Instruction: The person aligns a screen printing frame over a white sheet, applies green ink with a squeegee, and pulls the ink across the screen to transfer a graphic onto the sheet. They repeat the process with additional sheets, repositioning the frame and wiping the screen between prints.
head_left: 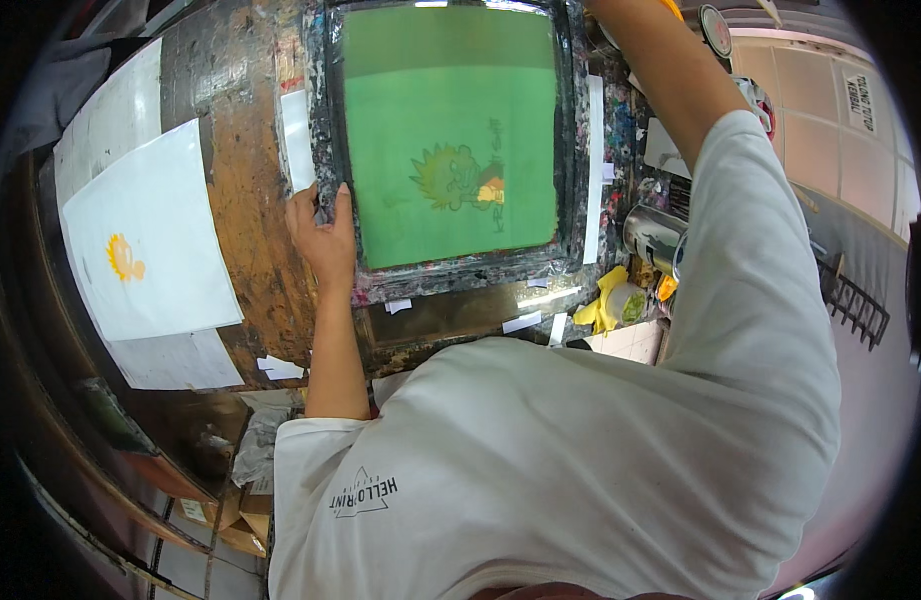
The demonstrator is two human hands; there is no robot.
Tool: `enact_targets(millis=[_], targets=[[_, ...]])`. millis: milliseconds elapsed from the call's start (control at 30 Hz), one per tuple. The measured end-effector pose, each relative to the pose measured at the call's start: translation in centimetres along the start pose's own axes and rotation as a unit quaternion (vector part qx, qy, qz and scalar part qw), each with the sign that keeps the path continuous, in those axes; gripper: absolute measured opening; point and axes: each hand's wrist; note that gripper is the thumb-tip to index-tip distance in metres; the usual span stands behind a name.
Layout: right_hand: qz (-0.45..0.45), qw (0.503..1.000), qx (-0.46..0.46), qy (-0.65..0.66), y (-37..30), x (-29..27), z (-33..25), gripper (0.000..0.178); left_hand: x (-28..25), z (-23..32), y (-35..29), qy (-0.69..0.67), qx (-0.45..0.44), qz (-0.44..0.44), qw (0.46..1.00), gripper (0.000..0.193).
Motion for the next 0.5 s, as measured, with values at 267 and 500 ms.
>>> enact_targets(millis=[267, 500], targets=[[0.124, 0.821, 0.372, 0.416, 4.0, 9.1, 8.9, 0.022, 0.6, 0.6, 0.8, -0.009, 0.012, -0.016, 1.0, 0.039], [0.073, 0.995, 0.069, 0.025, 0.4, 1.0, -1.9, 0.031, -0.5, 0.0, -0.4, 0.024, -0.019, 0.014, 0.999, 0.039]])
Point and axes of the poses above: each hand's wrist, its own y-axis towards the middle knuckle, its own x-axis out of the palm, z = x × y, and after that the axes turned 11 degrees about y, right-handed
